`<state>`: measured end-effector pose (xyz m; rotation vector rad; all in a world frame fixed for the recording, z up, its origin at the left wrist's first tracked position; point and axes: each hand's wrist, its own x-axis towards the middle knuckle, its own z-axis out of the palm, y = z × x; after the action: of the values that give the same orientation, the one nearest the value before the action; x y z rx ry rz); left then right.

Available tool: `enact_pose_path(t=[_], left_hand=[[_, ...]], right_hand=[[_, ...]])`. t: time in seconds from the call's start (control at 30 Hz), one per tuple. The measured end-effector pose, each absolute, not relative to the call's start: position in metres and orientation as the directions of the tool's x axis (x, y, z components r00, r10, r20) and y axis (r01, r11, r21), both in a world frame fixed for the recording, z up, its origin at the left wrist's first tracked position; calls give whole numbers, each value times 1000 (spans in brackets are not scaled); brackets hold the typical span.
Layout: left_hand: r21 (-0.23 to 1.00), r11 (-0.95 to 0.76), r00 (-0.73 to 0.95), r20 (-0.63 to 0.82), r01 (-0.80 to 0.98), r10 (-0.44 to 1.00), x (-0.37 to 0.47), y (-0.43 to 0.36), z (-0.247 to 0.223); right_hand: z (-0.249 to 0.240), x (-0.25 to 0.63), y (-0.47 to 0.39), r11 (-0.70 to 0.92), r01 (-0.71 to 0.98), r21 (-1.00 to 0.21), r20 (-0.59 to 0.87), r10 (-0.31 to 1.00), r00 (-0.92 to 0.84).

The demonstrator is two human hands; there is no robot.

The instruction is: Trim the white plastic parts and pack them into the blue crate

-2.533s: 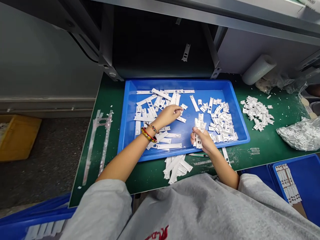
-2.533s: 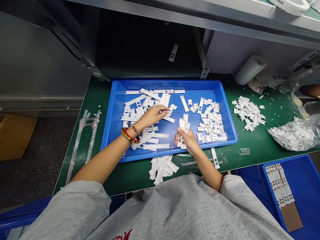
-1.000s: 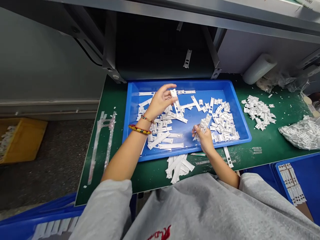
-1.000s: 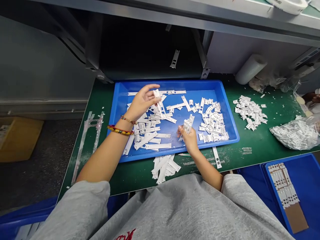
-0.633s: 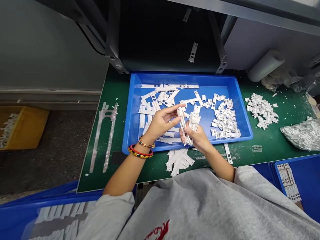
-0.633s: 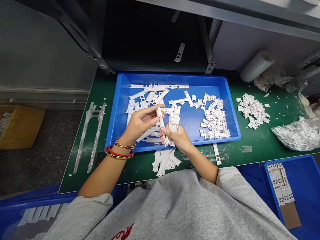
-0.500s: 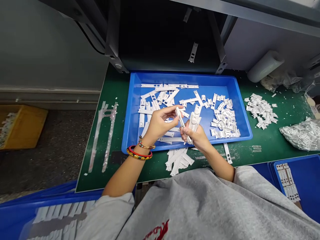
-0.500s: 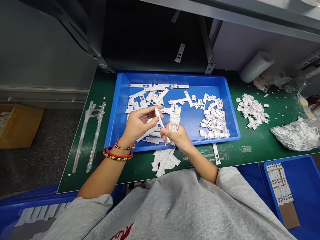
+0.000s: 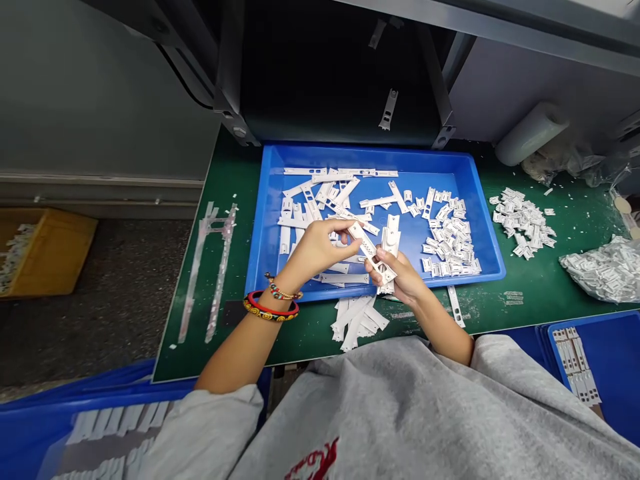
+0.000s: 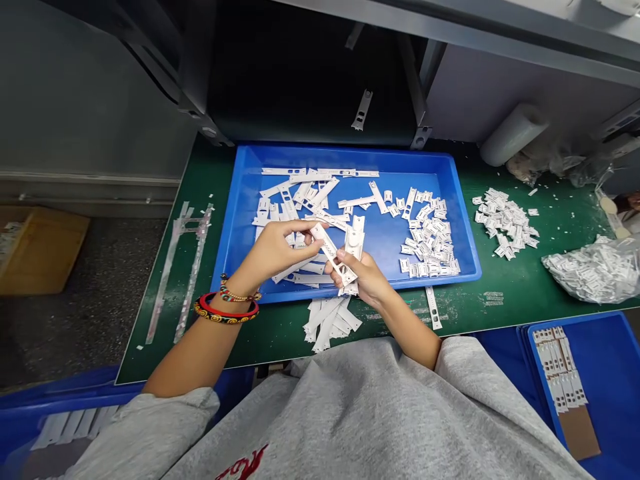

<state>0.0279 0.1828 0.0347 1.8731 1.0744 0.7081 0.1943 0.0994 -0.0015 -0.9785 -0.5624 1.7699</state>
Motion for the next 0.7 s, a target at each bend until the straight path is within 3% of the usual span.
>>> enact_pose_path(t=[0.2, 0.3, 0.4, 0.53, 0.7], left_hand=[[693, -493, 615, 92, 525, 783, 39, 175, 24], [735, -418, 610, 8, 533, 792, 37, 188, 13], [763, -304, 567, -98, 571, 818, 33, 222, -6], [580, -294, 396, -54, 760, 917, 42, 275, -38], [460, -169, 235, -90, 872, 968, 70, 313, -66]], right_hand=[[-9, 194, 90, -506, -461, -729, -421, 862, -282], [-13, 203, 86, -531, -466, -707, -458, 847, -270], [-17, 217, 89, -443, -517, -732, -463, 881, -98], [-22, 227, 94, -327, -550, -769, -457, 882, 115], [-25, 225, 93, -277, -538, -796, -409, 901, 142]])
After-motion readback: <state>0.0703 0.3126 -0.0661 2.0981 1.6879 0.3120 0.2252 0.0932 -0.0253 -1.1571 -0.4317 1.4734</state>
